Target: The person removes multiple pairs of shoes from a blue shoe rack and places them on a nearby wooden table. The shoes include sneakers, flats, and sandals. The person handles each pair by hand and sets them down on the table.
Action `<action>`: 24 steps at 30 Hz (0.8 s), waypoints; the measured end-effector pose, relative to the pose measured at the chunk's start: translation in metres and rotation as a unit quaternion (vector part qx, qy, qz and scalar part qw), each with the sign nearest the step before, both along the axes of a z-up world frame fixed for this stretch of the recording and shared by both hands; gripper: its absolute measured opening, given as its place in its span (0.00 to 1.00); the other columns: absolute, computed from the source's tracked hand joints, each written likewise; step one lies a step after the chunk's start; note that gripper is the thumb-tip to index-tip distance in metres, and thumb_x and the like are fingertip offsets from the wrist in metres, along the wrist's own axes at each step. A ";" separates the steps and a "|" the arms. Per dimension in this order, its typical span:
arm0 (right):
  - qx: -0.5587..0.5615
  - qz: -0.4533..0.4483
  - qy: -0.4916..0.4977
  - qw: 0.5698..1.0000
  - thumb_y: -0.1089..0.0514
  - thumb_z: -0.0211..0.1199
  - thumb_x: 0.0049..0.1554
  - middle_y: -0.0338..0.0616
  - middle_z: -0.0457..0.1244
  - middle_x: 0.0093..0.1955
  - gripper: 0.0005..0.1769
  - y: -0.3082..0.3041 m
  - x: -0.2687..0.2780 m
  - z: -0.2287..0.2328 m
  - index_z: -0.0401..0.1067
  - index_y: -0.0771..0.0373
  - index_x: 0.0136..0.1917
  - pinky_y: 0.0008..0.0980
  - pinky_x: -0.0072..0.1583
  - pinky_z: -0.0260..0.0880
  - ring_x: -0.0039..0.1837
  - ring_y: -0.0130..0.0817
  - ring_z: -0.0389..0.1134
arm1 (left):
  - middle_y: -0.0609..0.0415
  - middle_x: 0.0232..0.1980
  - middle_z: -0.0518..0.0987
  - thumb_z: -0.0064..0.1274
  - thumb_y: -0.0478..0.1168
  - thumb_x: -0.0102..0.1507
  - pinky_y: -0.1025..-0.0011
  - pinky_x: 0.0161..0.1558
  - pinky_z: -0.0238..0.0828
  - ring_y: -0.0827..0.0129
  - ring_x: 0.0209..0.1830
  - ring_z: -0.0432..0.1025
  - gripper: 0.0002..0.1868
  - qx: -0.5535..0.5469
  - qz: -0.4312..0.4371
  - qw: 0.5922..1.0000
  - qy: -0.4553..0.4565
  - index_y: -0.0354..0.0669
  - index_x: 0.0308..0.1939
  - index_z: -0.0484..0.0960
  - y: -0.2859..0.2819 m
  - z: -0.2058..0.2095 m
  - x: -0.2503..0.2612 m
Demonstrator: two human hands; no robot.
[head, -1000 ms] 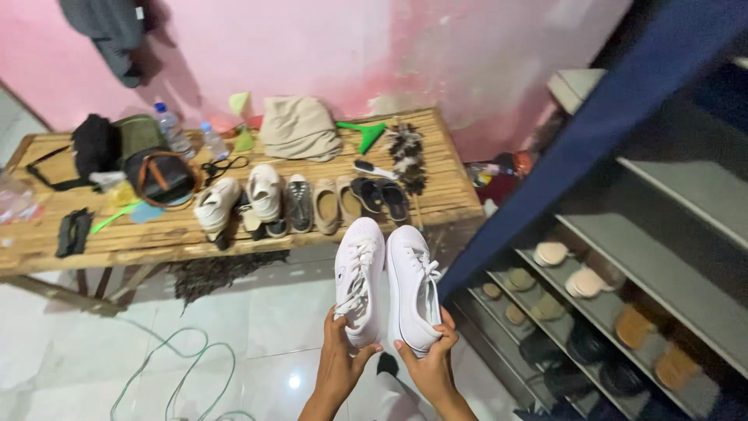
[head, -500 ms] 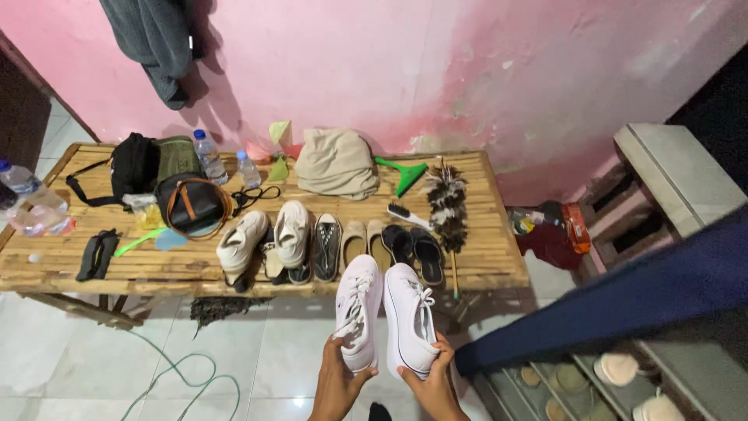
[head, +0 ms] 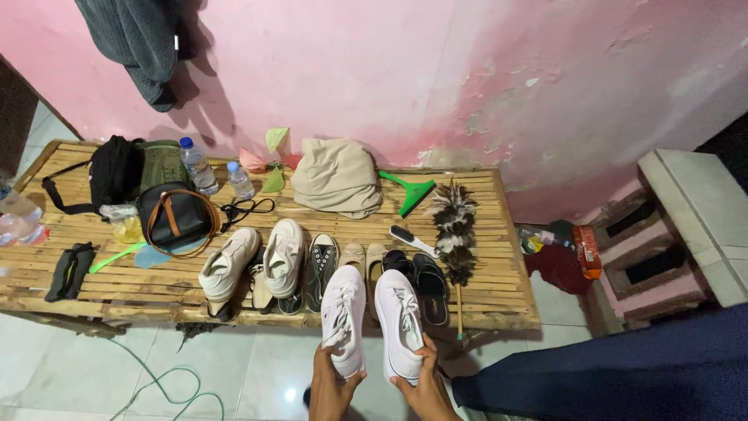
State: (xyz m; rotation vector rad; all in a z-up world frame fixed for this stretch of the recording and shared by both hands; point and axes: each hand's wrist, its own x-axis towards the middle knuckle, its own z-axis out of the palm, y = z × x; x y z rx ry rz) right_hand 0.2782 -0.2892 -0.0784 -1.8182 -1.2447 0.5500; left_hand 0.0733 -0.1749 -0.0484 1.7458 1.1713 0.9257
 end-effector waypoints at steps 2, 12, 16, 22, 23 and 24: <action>0.007 -0.002 0.003 1.000 0.58 0.77 0.47 0.70 0.39 0.78 0.44 0.013 0.001 0.004 0.45 0.62 0.61 0.51 0.71 0.53 0.75 0.63 0.52 | 0.38 0.61 0.70 0.75 0.39 0.46 0.57 0.52 0.72 0.43 0.58 0.71 0.44 -0.016 0.002 1.000 0.025 0.37 0.59 0.64 0.015 0.002 0.000; 0.020 -0.006 -0.033 0.999 0.61 0.76 0.46 0.66 0.43 0.77 0.40 0.116 0.013 0.013 0.48 0.63 0.59 0.49 0.69 0.56 0.74 0.64 0.54 | 0.36 0.66 0.66 0.72 0.47 0.51 0.51 0.57 0.68 0.37 0.61 0.67 0.43 -0.031 -0.048 0.986 0.157 0.41 0.62 0.63 0.148 0.002 0.030; -0.045 -0.030 -0.040 0.998 0.63 0.75 0.45 0.63 0.44 0.77 0.39 0.161 0.016 0.007 0.50 0.63 0.59 0.49 0.70 0.57 0.74 0.64 0.54 | 0.30 0.68 0.63 0.72 0.46 0.50 0.50 0.56 0.68 0.32 0.62 0.65 0.46 0.014 -0.086 0.984 0.153 0.39 0.64 0.60 0.196 -0.014 0.042; -0.133 -0.031 -0.008 0.991 0.62 0.74 0.48 0.63 0.40 0.78 0.39 0.210 0.014 -0.012 0.50 0.63 0.63 0.46 0.71 0.57 0.76 0.64 0.51 | 0.31 0.67 0.64 0.73 0.47 0.50 0.52 0.59 0.69 0.36 0.63 0.66 0.48 -0.002 -0.129 0.969 0.210 0.38 0.64 0.57 0.251 -0.043 0.064; -0.121 -0.022 -0.018 0.992 0.63 0.74 0.48 0.65 0.39 0.78 0.39 0.214 0.011 -0.016 0.49 0.65 0.62 0.46 0.72 0.57 0.76 0.65 0.51 | 0.31 0.67 0.64 0.72 0.47 0.50 0.53 0.60 0.69 0.36 0.63 0.66 0.48 -0.003 -0.131 0.965 0.227 0.38 0.64 0.57 0.256 -0.046 0.067; -0.110 -0.015 -0.029 0.993 0.64 0.73 0.48 0.67 0.38 0.78 0.38 0.216 0.010 -0.020 0.49 0.66 0.61 0.47 0.72 0.57 0.76 0.65 0.52 | 0.31 0.68 0.64 0.72 0.48 0.50 0.54 0.61 0.69 0.37 0.64 0.66 0.48 -0.004 -0.135 0.960 0.244 0.38 0.64 0.57 0.260 -0.049 0.072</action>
